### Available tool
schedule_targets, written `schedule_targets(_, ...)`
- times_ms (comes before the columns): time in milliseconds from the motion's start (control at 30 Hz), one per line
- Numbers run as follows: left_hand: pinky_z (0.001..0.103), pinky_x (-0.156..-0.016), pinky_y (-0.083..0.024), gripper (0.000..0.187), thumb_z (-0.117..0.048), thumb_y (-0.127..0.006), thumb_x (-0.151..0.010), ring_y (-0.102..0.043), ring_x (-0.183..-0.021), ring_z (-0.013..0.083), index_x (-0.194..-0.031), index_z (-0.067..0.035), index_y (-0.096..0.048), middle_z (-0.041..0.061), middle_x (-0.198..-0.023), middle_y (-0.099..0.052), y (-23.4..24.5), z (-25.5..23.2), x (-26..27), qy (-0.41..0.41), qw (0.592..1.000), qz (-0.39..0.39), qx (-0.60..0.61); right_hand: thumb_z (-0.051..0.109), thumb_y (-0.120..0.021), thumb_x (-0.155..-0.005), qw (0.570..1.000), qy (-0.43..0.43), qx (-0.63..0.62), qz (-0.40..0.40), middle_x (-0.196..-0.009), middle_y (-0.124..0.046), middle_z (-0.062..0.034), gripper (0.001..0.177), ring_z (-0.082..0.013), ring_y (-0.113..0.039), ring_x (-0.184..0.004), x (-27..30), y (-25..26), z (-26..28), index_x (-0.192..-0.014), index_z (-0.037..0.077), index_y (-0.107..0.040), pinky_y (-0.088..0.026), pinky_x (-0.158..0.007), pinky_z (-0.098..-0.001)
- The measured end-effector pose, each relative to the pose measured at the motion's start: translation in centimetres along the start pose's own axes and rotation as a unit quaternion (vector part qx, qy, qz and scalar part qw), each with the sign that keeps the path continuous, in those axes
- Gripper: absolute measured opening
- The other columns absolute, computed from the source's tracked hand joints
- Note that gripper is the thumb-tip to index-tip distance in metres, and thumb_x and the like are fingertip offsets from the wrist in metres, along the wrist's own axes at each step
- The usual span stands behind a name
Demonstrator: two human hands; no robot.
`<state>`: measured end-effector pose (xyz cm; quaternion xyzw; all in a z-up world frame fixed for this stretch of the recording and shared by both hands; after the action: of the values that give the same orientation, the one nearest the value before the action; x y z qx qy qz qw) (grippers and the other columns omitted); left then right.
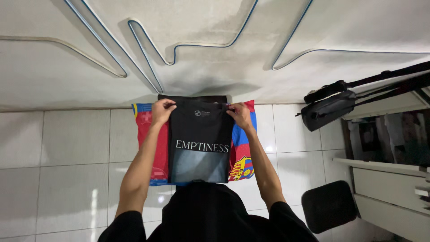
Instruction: The person folds a black t-shirt on a bed and then places it into a wardrobe. The person first smooths the shirt on the bed, folds the sleeves and sides inward, and then folds the shirt into a compact rectangle before storing it in a cabinet.
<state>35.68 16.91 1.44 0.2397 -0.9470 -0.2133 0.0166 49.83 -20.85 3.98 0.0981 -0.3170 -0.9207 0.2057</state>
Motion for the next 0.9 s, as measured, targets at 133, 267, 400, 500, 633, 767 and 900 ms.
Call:
schedule_targets(133,0.03,-0.066,-0.052,0.018,-0.008,-0.085,-0.084,-0.064,-0.072,0.0145,-0.101,-0.01,-0.079,0.006,-0.089,-0.075,0.9,1.7,0.7,0.159,0.983,0.058,0.071,0.005,-0.082,-0.086,0.974,-0.038,-0.202,0.093,-0.088,-0.072,-0.0053,0.021,-0.0121,-0.068,-0.084,-1.0,-0.9,-0.8,-0.099,0.0,-0.067,-0.054,-0.075,-0.0278)
schedule_targets(267,0.029,-0.068,-0.053,0.023,-0.004,-0.083,-0.081,-0.067,-0.077,0.0147,-0.102,-0.01,-0.078,0.004,-0.091,-0.075,0.6,2.3,0.7,0.168,0.984,0.015,0.063,0.0,-0.083,-0.083,0.953,-0.09,-0.261,0.126,-0.089,-0.07,-0.0049,0.024,-0.0117,-0.065,-0.085,-2.4,-2.2,-1.0,-0.103,0.0,-0.068,-0.052,-0.074,-0.0274)
schedule_targets(400,0.028,-0.08,-0.055,0.027,0.003,-0.082,-0.078,-0.071,-0.091,0.0133,-0.104,-0.005,-0.076,0.004,-0.098,-0.077,-0.3,1.9,1.3,0.091,0.984,-0.111,0.107,-0.001,-0.085,-0.077,0.96,-0.105,-0.26,0.013,-0.092,-0.074,-0.0061,0.03,-0.0132,-0.069,-0.086,-2.2,-2.6,-0.9,-0.103,-0.001,-0.069,-0.056,-0.079,-0.0277)
schedule_targets(500,0.031,-0.077,-0.054,0.034,-0.004,-0.079,-0.084,-0.069,-0.093,0.0145,-0.117,-0.006,-0.072,0.004,-0.104,-0.075,-0.7,3.3,2.1,0.166,0.953,-0.13,0.217,0.006,-0.084,-0.08,0.965,-0.133,-0.21,-0.084,-0.099,-0.074,-0.0104,0.041,-0.0194,-0.071,-0.092,-0.7,-2.1,-0.5,-0.116,0.002,-0.065,-0.058,-0.085,-0.0323)
schedule_targets(633,0.032,-0.084,-0.056,0.045,-0.012,-0.085,-0.086,-0.069,-0.097,0.0183,-0.126,-0.005,-0.067,0.008,-0.109,-0.073,0.2,2.5,4.5,0.111,0.974,-0.12,0.158,0.013,-0.081,-0.086,0.98,0.007,0.058,-0.192,-0.13,-0.06,-0.025,0.06,-0.0401,-0.055,-0.122,3.6,-0.9,5.5,-0.139,0.004,-0.054,-0.045,-0.104,-0.0483)
schedule_targets(767,0.034,-0.082,-0.056,0.051,-0.024,-0.089,-0.08,-0.072,-0.093,0.0201,-0.122,-0.006,-0.067,0.01,-0.103,-0.076,0.9,0.8,9.3,0.055,0.988,-0.135,0.049,0.015,-0.072,-0.09,0.983,0.056,0.084,-0.155,-0.153,-0.043,-0.0276,0.065,-0.0442,-0.041,-0.141,8.9,-3.2,11.7,-0.15,0.008,-0.046,-0.035,-0.118,-0.0513)
schedule_targets(900,0.038,-0.071,-0.056,0.043,-0.03,-0.086,-0.083,-0.073,-0.078,0.0256,-0.115,-0.007,-0.068,0.011,-0.087,-0.075,0.3,-0.1,15.1,0.091,0.985,-0.144,0.001,0.013,-0.073,-0.09,0.974,0.073,0.16,-0.145,-0.155,-0.036,-0.0311,0.068,-0.0454,-0.037,-0.143,11.7,-4.3,15.2,-0.151,0.007,-0.045,-0.028,-0.119,-0.0554)
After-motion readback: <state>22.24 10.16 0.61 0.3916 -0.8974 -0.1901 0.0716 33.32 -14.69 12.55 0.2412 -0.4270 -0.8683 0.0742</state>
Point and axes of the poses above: each hand's wrist, its own x-axis away from the middle knuckle, its own y-axis out of the back of the hand, z = x × y, the point moved 7 cm from there along -x, towards the middle knuckle
